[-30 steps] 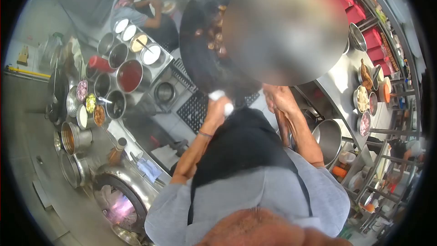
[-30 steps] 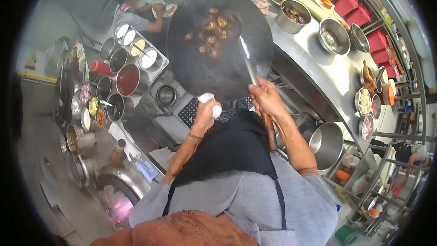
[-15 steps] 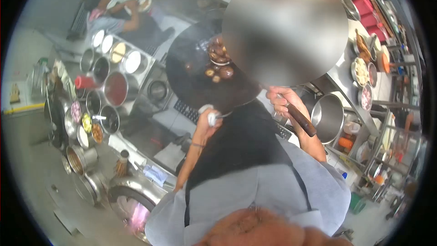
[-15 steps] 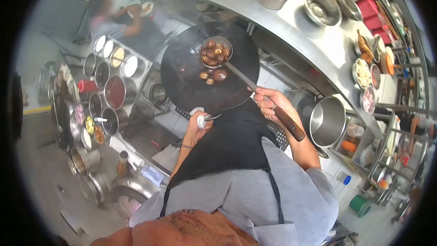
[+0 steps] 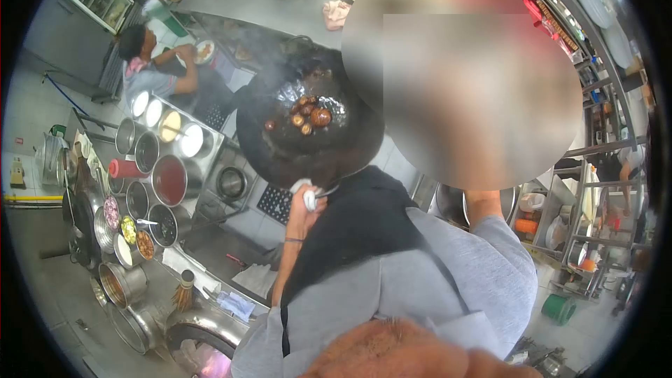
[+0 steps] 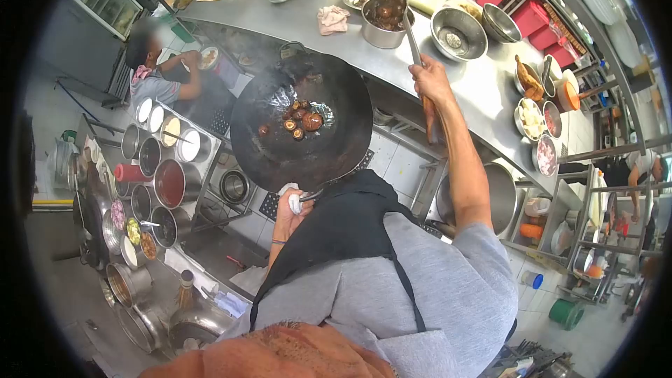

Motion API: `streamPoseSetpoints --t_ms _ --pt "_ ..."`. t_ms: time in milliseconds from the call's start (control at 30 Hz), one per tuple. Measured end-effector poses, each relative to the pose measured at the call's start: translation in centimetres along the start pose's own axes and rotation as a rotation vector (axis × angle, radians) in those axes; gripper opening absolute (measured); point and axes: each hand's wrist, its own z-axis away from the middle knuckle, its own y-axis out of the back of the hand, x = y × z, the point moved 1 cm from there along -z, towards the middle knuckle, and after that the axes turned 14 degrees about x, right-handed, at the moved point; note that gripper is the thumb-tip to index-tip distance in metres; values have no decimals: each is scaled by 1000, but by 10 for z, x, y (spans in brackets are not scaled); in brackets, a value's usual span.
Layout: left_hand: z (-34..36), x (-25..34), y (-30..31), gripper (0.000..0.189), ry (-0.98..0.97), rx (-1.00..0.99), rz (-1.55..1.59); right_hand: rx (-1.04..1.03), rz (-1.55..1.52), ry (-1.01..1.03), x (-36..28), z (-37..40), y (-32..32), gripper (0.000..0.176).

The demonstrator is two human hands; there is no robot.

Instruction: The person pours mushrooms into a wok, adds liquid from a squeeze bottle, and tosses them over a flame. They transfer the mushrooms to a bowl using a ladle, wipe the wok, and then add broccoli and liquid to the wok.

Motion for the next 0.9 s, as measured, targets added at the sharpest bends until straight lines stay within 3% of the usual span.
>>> streamPoseSetpoints --t_ms 100,133,167,233,300,433,567,800,900 --pt "-2 1 3 20 -23 -38 -10 464 568 923 62 -33 -19 56" --pt "-2 1 3 20 -46 -50 -20 396 532 540 30 -5 -19 52" --pt "-3 1 2 20 -74 -57 -17 400 484 454 23 4 -19 51" --pt "-11 -3 9 19 -87 -16 21 415 314 701 20 24 -18 50" --pt "-1 -1 -3 16 -103 91 7 104 261 238 -15 68 -14 51" --pt "-5 1 -4 17 -165 168 9 -307 88 -7 -13 98 -52 49" --pt "0 1 -9 17 -208 216 19 -453 94 -45 45 104 -116 51" --pt "-4 -7 -7 14 -259 360 -4 -732 10 -398 22 166 -158 10" --pt "0 -13 2 13 -257 360 -5 -910 -213 -625 29 182 -160 7"
